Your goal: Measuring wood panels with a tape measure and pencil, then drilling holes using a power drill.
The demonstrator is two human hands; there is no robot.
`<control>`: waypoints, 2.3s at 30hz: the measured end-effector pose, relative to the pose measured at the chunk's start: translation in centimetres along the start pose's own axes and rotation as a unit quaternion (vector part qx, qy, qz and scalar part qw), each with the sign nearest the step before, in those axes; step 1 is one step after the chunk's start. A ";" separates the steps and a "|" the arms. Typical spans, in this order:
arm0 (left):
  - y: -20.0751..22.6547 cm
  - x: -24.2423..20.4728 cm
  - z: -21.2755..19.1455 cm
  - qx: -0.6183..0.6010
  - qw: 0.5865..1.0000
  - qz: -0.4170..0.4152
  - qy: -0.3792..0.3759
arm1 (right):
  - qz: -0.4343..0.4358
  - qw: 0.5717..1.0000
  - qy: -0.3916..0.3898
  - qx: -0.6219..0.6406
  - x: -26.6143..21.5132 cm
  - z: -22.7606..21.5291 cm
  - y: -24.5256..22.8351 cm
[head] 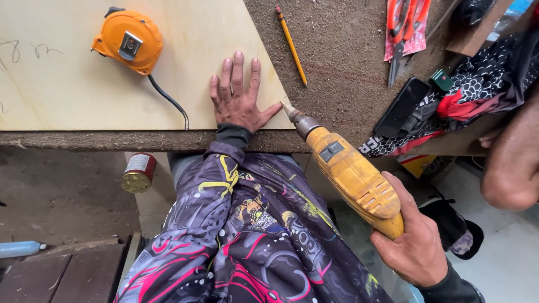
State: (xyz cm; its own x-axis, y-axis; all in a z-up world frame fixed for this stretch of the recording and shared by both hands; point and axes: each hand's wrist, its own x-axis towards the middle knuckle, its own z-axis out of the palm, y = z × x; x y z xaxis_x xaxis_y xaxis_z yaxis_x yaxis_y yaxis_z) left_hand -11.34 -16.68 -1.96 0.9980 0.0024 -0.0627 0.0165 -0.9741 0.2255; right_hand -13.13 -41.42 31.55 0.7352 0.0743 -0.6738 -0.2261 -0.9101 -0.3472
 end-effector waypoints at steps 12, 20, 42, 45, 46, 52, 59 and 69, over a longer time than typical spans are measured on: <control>-0.1 0.0 -1.4 -0.058 0.997 0.004 -0.057 | 0.016 0.968 -0.167 -0.185 1.2 -0.1 -2.8; -0.3 -0.2 -0.5 -0.041 0.999 -0.005 0.005 | 0.135 0.962 -0.189 -0.145 3.6 -0.3 -5.6; -0.4 -0.5 0.1 -0.047 0.999 0.005 -0.005 | 0.089 0.940 -0.250 -0.214 7.3 -2.7 -5.9; -0.5 -0.4 -0.1 -0.037 0.999 0.006 -0.004 | 0.058 0.918 -0.284 -0.271 7.5 -2.7 -5.7; -0.5 -0.3 0.0 -0.038 0.999 0.006 0.000 | 0.057 0.918 -0.281 -0.274 7.7 -2.8 -5.6; -0.7 -0.1 0.0 -0.026 0.999 0.014 0.013 | 0.035 0.902 -0.294 -0.314 8.2 -2.8 -7.0; -1.0 0.1 -0.1 -0.068 0.998 0.000 -0.010 | 0.136 0.965 -0.203 -0.094 4.3 -6.5 -8.0; -13.7 22.2 2.2 -0.016 0.975 -0.121 0.186 | 0.301 0.942 0.026 0.149 5.8 -8.3 -14.5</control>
State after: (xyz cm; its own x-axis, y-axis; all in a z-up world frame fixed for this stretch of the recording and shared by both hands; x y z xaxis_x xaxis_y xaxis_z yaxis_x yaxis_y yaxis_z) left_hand 10.49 -3.80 -8.54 0.9176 0.3191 0.2372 0.2507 -0.9274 0.2776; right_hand -0.27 -31.19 38.05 0.4450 -0.4451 -0.7770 -0.7751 -0.6260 -0.0853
